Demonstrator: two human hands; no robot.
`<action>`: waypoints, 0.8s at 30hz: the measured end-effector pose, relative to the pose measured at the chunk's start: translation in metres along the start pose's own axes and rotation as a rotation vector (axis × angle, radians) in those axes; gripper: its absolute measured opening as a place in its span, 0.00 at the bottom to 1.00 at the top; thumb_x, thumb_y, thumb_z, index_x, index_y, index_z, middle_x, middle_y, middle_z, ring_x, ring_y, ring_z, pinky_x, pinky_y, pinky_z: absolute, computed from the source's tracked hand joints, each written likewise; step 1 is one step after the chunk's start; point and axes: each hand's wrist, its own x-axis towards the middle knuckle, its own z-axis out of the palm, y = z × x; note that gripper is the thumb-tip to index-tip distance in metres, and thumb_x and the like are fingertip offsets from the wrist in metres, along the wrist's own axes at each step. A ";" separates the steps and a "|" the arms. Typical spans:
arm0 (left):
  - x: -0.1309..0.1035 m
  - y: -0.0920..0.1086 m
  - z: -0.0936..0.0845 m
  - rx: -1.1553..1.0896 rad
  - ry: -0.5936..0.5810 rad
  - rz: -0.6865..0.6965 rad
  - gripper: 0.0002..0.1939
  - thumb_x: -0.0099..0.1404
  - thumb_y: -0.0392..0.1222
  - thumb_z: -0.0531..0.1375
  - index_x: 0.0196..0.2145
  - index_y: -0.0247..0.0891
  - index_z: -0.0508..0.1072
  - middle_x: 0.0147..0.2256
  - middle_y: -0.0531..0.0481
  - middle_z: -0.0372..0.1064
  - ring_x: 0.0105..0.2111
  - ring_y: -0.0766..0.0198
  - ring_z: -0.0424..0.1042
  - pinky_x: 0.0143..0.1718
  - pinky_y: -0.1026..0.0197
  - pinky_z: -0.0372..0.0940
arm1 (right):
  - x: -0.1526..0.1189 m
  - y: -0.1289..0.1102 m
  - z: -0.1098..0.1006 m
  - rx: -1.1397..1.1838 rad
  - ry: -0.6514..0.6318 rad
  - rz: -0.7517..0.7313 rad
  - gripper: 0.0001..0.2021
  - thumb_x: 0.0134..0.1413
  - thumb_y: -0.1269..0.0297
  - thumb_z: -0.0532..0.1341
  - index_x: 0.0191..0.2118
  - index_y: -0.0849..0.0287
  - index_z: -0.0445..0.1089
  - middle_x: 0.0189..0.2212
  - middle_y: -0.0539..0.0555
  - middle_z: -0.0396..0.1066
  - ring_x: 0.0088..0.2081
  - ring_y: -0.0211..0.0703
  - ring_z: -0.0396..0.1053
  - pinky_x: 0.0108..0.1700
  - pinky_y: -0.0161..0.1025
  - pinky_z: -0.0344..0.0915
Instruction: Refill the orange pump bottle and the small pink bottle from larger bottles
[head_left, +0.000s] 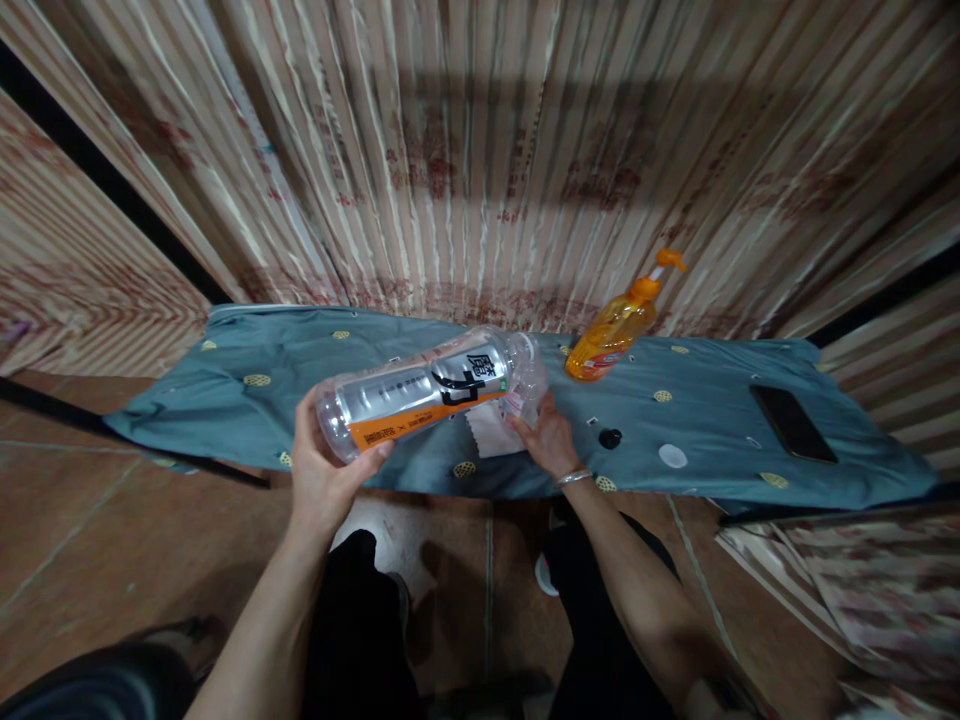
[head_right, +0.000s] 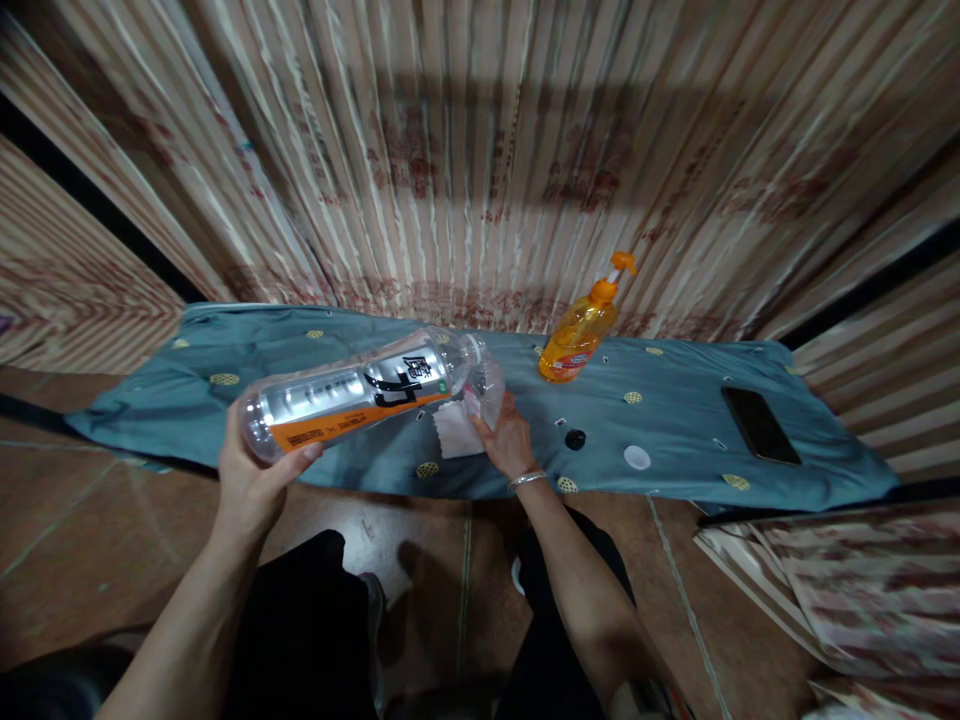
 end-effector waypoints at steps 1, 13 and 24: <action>0.000 0.000 0.000 0.001 -0.001 0.003 0.52 0.42 0.66 0.82 0.60 0.44 0.72 0.60 0.38 0.79 0.60 0.37 0.82 0.60 0.41 0.81 | 0.000 -0.001 -0.001 -0.006 -0.007 0.008 0.24 0.69 0.55 0.68 0.64 0.59 0.69 0.50 0.68 0.87 0.47 0.62 0.87 0.50 0.50 0.80; 0.001 -0.001 0.000 0.011 -0.001 0.004 0.52 0.42 0.67 0.82 0.59 0.45 0.72 0.59 0.39 0.79 0.59 0.38 0.81 0.59 0.41 0.81 | 0.001 0.001 0.003 -0.004 0.017 -0.011 0.25 0.70 0.53 0.68 0.65 0.60 0.69 0.51 0.68 0.87 0.47 0.61 0.87 0.49 0.50 0.80; 0.000 0.002 0.001 0.008 0.001 0.023 0.51 0.42 0.67 0.82 0.59 0.44 0.72 0.60 0.37 0.78 0.59 0.37 0.82 0.57 0.41 0.82 | 0.001 0.005 0.006 0.018 0.034 -0.027 0.27 0.69 0.53 0.70 0.66 0.60 0.69 0.52 0.69 0.87 0.50 0.62 0.87 0.50 0.48 0.80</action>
